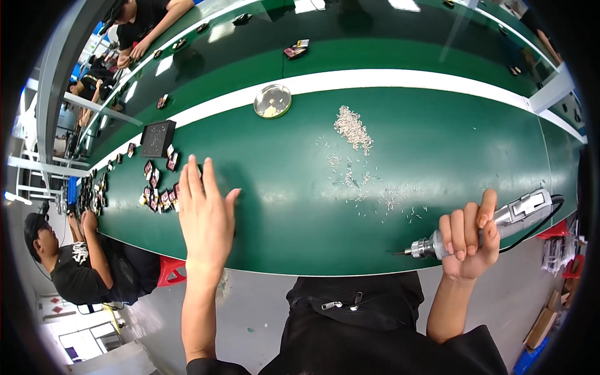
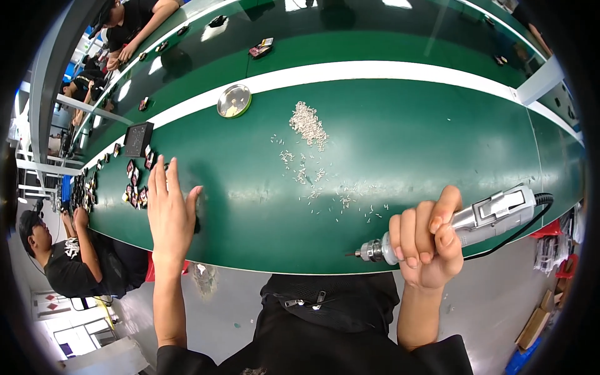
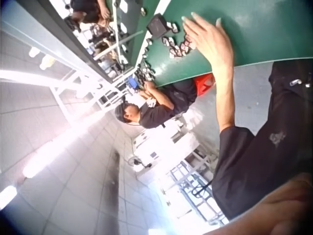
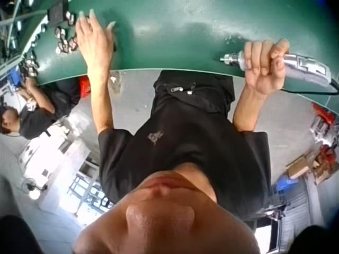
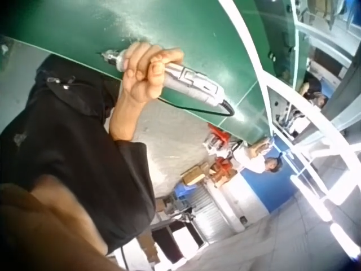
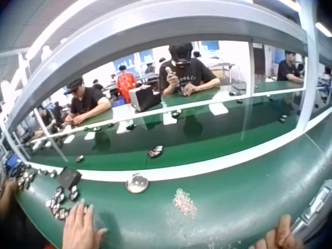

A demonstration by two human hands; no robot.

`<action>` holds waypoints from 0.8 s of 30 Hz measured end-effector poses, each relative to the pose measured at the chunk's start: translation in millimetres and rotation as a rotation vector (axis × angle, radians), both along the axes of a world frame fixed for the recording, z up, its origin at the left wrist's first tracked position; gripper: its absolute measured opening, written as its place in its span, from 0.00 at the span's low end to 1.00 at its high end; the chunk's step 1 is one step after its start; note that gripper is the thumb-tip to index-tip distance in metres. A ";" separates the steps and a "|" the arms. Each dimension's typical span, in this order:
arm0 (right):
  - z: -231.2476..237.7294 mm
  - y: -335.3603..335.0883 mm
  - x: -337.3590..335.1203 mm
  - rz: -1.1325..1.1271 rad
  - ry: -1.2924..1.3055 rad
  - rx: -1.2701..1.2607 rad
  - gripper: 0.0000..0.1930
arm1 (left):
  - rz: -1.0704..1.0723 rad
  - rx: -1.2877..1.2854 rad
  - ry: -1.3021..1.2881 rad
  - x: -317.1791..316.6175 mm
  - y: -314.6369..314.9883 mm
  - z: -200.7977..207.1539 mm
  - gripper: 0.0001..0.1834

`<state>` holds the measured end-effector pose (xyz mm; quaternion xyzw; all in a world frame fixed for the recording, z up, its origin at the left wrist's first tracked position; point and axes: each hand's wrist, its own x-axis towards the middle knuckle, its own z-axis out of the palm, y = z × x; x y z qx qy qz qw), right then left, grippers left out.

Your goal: Assembling small electronic components using an electric power screwdriver on a factory production line.

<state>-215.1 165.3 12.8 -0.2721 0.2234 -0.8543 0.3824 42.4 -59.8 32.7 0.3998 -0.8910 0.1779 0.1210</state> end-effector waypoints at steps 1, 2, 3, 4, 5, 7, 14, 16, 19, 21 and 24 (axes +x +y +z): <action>-3.7 2.9 2.7 -0.011 -0.042 0.019 0.09 | -0.104 0.088 0.074 -14.0 2.6 0.7 0.26; -7.3 4.6 5.8 -0.013 -0.051 0.012 0.09 | -0.201 0.179 0.143 -30.6 7.1 -0.9 0.25; -9.8 5.2 9.8 -0.024 -0.103 0.029 0.09 | -0.299 0.237 0.190 -47.8 10.6 -2.5 0.22; -11.7 7.8 12.0 -0.040 -0.153 0.049 0.09 | -0.366 0.256 0.223 -66.8 14.1 -7.7 0.19; -14.6 10.4 15.5 -0.038 -0.200 0.063 0.08 | -0.394 0.272 0.247 -81.1 15.4 -14.3 0.17; -18.7 13.9 18.9 -0.022 -0.231 0.075 0.08 | -0.428 0.287 0.262 -99.5 10.8 -24.1 0.15; -29.0 23.8 18.3 0.034 -0.346 0.131 0.08 | -0.552 0.134 0.111 -117.9 -7.7 -31.4 0.06; -31.3 24.7 17.1 0.058 -0.350 0.151 0.07 | -0.610 0.130 0.054 -116.3 -12.1 -30.4 0.07; -30.4 25.1 17.2 0.048 -0.356 0.172 0.07 | -0.637 0.166 0.134 -116.2 -18.7 -33.7 0.09; -25.7 25.3 17.7 0.054 -0.354 0.171 0.07 | -0.624 0.231 0.291 -115.5 -17.9 -29.2 0.08; -22.4 24.2 18.5 0.060 -0.355 0.150 0.07 | -0.396 0.466 0.547 -100.4 -0.1 -28.3 0.06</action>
